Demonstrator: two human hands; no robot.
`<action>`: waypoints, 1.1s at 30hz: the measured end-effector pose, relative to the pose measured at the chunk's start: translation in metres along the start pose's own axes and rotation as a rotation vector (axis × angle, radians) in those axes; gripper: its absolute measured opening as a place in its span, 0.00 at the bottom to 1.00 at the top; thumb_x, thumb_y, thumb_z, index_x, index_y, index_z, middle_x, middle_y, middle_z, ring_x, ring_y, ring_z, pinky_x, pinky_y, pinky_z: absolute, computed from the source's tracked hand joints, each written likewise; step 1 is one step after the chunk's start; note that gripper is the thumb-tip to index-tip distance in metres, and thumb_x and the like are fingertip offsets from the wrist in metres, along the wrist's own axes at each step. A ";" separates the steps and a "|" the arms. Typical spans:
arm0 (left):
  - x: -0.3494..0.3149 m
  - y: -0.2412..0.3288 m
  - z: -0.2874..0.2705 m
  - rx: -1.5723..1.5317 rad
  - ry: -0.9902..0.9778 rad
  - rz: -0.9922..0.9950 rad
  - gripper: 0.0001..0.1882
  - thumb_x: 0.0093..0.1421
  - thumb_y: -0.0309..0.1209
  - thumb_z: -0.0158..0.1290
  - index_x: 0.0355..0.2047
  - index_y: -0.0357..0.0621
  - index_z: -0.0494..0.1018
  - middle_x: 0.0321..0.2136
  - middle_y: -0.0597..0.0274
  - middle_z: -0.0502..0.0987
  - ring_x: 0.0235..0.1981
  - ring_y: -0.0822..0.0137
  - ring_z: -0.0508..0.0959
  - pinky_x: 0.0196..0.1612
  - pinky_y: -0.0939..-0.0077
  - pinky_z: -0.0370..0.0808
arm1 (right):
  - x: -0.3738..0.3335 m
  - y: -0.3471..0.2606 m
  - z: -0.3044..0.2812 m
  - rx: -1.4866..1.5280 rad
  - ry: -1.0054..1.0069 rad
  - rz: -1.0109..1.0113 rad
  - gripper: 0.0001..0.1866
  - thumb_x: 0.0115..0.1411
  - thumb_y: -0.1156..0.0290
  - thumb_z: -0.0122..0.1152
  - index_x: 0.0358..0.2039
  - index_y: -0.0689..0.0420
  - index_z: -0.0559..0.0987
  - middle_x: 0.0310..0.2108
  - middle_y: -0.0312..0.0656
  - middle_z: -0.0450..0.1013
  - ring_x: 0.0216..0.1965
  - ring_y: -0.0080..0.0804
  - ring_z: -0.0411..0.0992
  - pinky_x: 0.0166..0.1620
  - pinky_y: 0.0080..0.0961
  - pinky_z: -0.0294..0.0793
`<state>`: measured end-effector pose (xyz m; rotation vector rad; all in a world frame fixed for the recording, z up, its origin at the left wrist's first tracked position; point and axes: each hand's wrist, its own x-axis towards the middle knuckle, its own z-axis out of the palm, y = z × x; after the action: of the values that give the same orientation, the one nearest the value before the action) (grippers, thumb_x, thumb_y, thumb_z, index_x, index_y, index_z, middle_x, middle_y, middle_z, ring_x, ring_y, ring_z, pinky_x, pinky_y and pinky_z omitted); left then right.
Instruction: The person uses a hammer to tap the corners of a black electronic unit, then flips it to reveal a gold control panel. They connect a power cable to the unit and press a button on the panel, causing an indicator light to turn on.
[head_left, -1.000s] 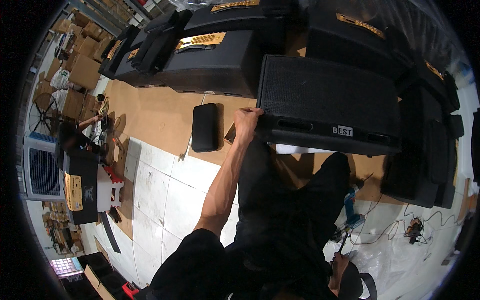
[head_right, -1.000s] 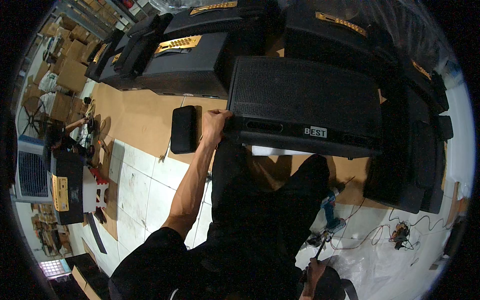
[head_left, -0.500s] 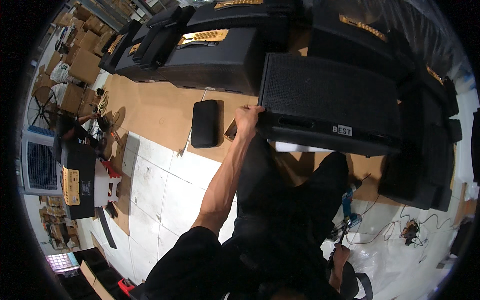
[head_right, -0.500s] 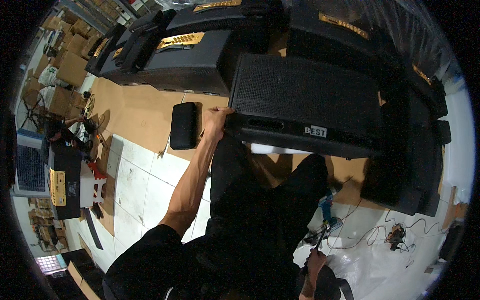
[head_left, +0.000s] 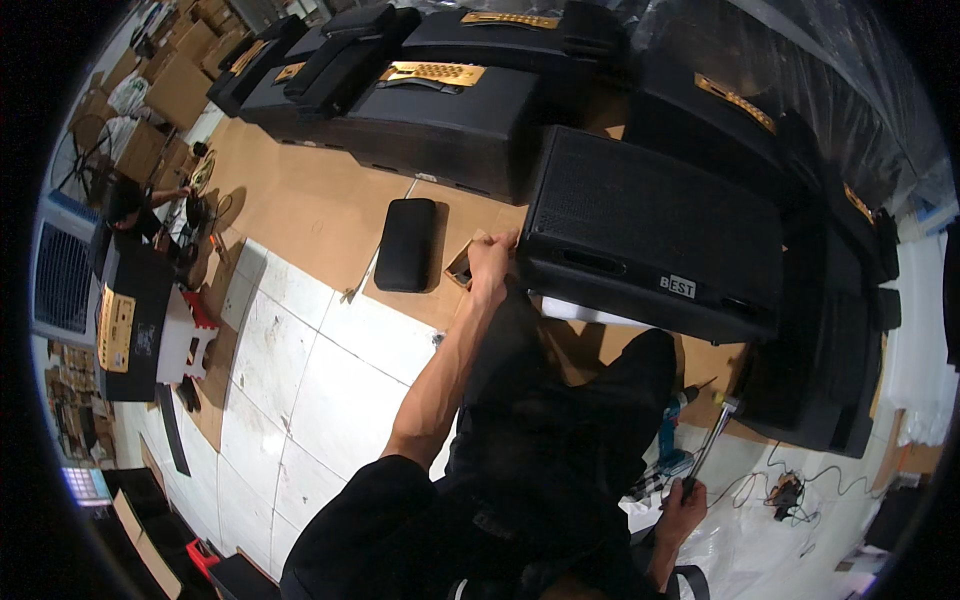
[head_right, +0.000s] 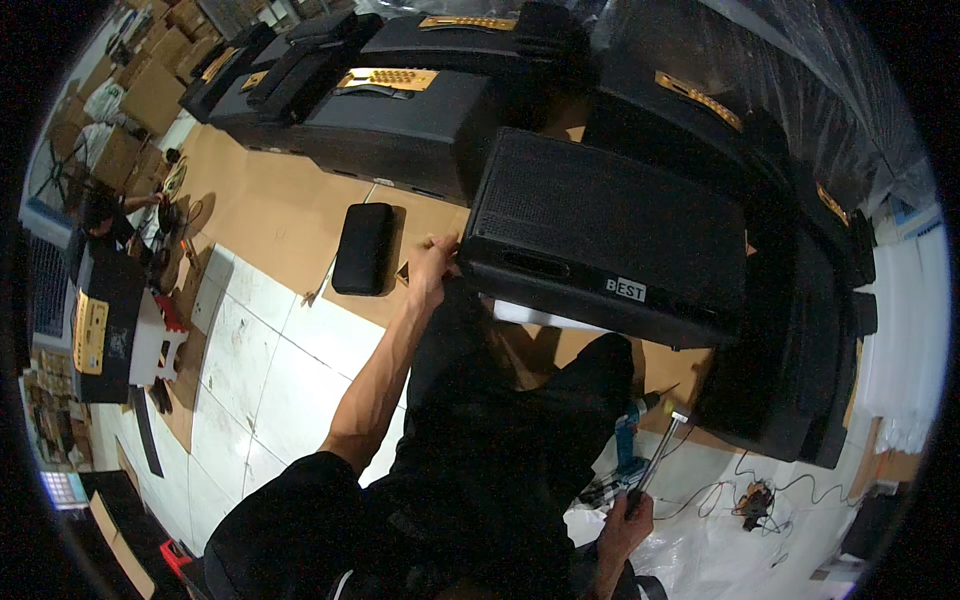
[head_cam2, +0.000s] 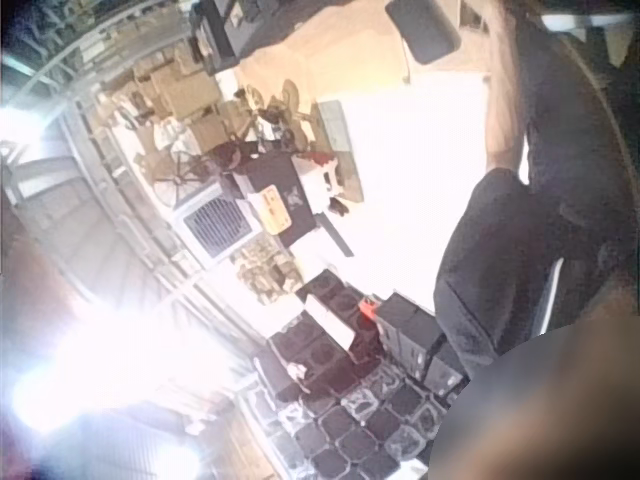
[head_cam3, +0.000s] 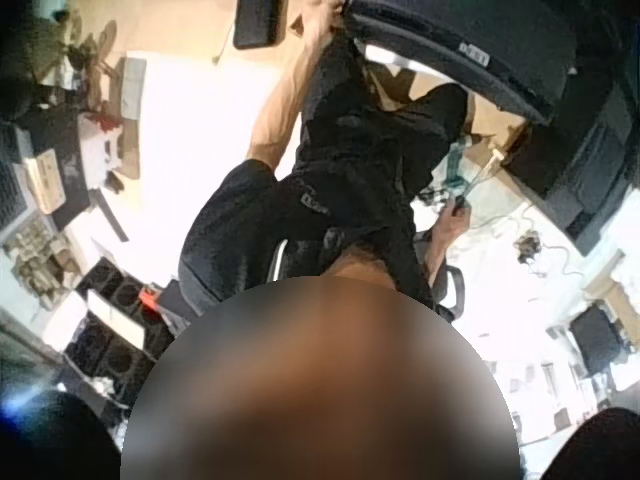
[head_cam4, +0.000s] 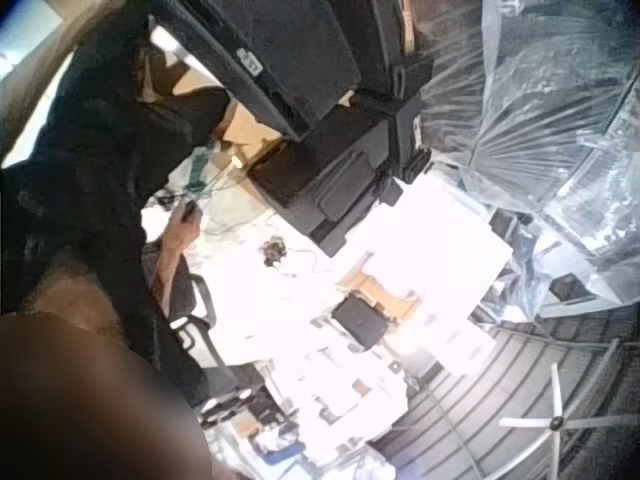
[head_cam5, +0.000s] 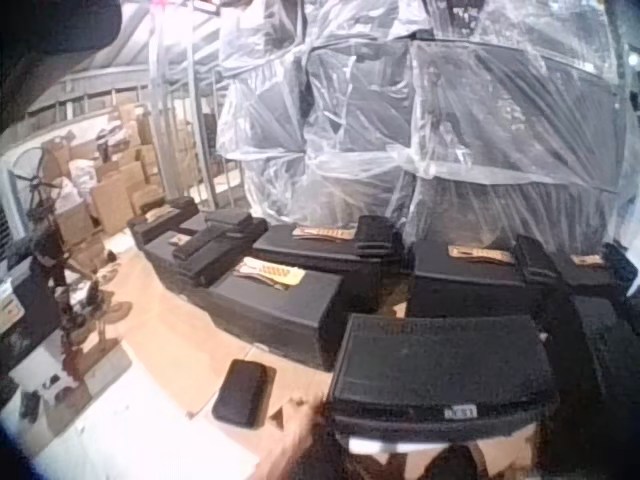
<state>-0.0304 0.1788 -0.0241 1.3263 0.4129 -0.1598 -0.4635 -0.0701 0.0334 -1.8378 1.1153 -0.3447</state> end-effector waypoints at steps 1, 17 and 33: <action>0.003 -0.015 -0.011 0.011 0.040 0.028 0.10 0.58 0.32 0.56 0.24 0.36 0.75 0.21 0.65 0.75 0.22 0.74 0.71 0.27 0.76 0.69 | 0.006 -0.016 0.010 0.040 0.028 -0.128 0.07 0.60 0.74 0.59 0.33 0.64 0.72 0.20 0.35 0.67 0.18 0.17 0.61 0.21 0.17 0.62; -0.066 -0.119 -0.073 1.179 0.074 0.209 0.30 0.59 0.44 0.52 0.54 0.34 0.63 0.58 0.39 0.64 0.60 0.44 0.62 0.60 0.47 0.56 | 0.104 -0.174 0.238 -0.231 -0.493 -0.724 0.18 0.69 0.61 0.42 0.32 0.61 0.74 0.13 0.41 0.65 0.15 0.32 0.66 0.22 0.30 0.64; -0.066 -0.116 -0.066 1.160 0.084 0.224 0.30 0.57 0.43 0.54 0.53 0.35 0.63 0.57 0.40 0.64 0.59 0.42 0.62 0.60 0.45 0.56 | 0.094 -0.207 0.228 -0.426 -0.481 -0.600 0.19 0.69 0.60 0.42 0.32 0.64 0.71 0.21 0.59 0.71 0.27 0.63 0.71 0.26 0.43 0.67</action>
<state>-0.1438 0.2064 -0.1159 2.5141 0.2203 -0.1589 -0.1543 0.0154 0.0630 -2.4496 0.2999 0.0155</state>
